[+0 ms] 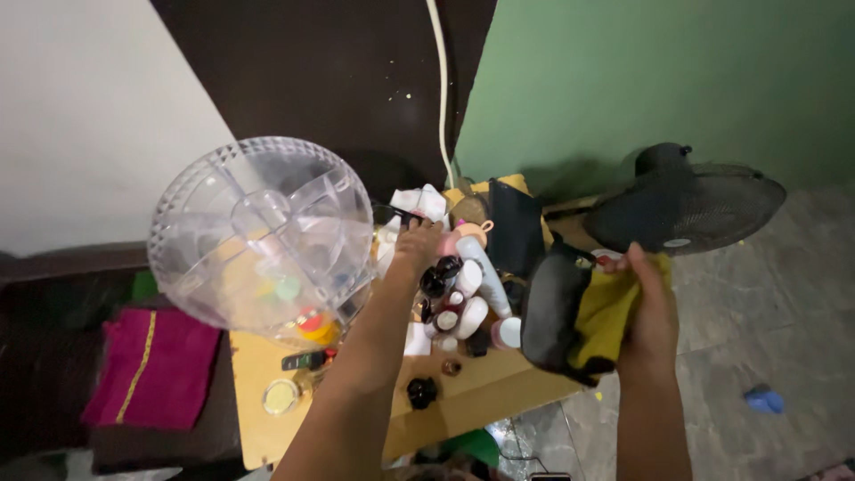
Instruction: The person wipes several small bottles and containers on a cluttered table using a yellow and black cloth. They handle each item one at a time, wiping the exterior surfaces and then placing them back on the table. The task continues throughout the clip with repeated pick-up, wipe, and place actions.
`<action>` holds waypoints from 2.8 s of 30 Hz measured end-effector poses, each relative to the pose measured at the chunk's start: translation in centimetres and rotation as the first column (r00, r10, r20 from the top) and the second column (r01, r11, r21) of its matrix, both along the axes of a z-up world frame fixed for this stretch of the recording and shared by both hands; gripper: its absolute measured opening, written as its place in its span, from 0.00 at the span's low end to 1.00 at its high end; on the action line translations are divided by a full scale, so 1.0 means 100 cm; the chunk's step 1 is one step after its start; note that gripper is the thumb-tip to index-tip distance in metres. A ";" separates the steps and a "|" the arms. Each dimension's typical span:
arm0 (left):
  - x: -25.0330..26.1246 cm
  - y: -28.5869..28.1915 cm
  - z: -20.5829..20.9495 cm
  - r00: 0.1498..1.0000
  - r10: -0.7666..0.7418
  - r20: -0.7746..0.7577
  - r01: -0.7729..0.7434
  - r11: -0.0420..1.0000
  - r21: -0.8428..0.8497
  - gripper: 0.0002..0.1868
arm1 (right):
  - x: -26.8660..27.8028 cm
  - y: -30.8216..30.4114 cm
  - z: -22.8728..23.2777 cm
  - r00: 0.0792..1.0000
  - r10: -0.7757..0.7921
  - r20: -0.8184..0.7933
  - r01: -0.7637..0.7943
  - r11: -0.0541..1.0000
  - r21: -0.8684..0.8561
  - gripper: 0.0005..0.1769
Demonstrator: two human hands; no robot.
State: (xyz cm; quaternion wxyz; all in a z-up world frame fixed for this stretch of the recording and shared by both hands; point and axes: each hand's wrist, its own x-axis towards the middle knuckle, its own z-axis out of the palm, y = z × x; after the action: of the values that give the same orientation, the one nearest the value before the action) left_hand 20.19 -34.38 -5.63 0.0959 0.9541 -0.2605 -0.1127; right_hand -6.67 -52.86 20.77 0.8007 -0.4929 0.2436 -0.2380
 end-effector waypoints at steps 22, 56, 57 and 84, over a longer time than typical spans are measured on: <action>-0.006 -0.014 0.073 0.944 -0.173 -0.281 0.188 0.982 0.027 0.40 | 0.012 0.003 -0.018 0.996 0.006 -0.086 -0.001 0.998 0.057 0.10; -0.178 0.082 0.124 0.994 0.094 0.059 -0.077 0.967 -0.243 0.19 | -0.021 -0.020 -0.022 0.993 0.009 0.114 -0.017 0.997 0.069 0.08; -0.182 0.094 0.117 0.988 0.148 -0.045 -0.155 0.952 -0.263 0.19 | -0.023 -0.021 -0.022 0.995 -0.004 0.100 -0.004 0.996 0.085 0.08; -0.158 0.061 0.049 0.986 -0.078 -0.150 0.043 0.974 -0.222 0.23 | -0.004 0.022 -0.011 0.990 0.137 0.037 -0.141 0.975 0.174 0.12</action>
State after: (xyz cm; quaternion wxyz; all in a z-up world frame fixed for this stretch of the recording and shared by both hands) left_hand 4.34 -28.31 -0.77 0.2166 0.9175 -0.2918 -0.1615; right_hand -7.12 -50.70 19.64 0.8587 -0.4332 0.2187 -0.1648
